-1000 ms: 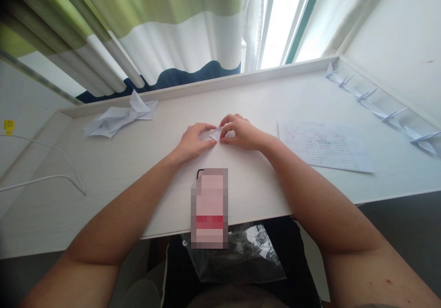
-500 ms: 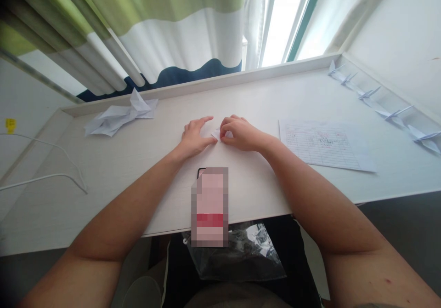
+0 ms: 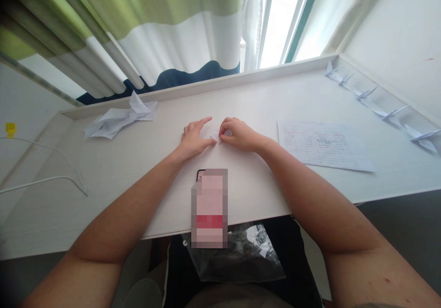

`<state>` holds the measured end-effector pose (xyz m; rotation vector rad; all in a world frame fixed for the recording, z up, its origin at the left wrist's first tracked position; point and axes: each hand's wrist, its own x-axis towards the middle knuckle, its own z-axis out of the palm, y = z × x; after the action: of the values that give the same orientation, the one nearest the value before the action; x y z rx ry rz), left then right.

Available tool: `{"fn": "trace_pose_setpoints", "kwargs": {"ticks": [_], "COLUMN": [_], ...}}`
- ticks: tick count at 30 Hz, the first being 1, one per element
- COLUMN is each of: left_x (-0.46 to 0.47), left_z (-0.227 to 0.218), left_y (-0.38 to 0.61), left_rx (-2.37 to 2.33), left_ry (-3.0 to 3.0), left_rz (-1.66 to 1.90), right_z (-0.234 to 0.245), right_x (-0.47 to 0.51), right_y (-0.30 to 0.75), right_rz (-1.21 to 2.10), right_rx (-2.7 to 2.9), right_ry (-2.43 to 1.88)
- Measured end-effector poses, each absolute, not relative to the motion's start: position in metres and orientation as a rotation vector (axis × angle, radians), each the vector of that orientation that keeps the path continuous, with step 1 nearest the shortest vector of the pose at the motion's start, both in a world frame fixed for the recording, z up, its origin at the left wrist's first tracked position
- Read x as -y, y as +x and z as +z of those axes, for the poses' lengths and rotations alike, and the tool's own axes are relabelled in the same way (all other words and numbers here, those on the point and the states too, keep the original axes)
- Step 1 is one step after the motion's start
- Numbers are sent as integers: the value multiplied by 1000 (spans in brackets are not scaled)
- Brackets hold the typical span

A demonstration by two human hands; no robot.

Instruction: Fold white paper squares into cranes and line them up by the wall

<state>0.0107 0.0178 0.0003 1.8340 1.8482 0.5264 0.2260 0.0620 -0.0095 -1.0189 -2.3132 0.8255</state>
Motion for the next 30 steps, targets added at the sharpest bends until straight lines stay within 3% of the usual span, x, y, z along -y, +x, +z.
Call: {"fn": "trace_pose_setpoints", "kwargs": {"ticks": [30], "left_x": [-15], "left_z": [11], "left_y": [16], "left_rx": [-1884], "left_ry": [1792], "left_rz": [458], "right_z": [-12], "right_x": [-57], "right_y": [224], "right_rz": [783], "right_rx": [2452], "right_ry": [-1042]}}
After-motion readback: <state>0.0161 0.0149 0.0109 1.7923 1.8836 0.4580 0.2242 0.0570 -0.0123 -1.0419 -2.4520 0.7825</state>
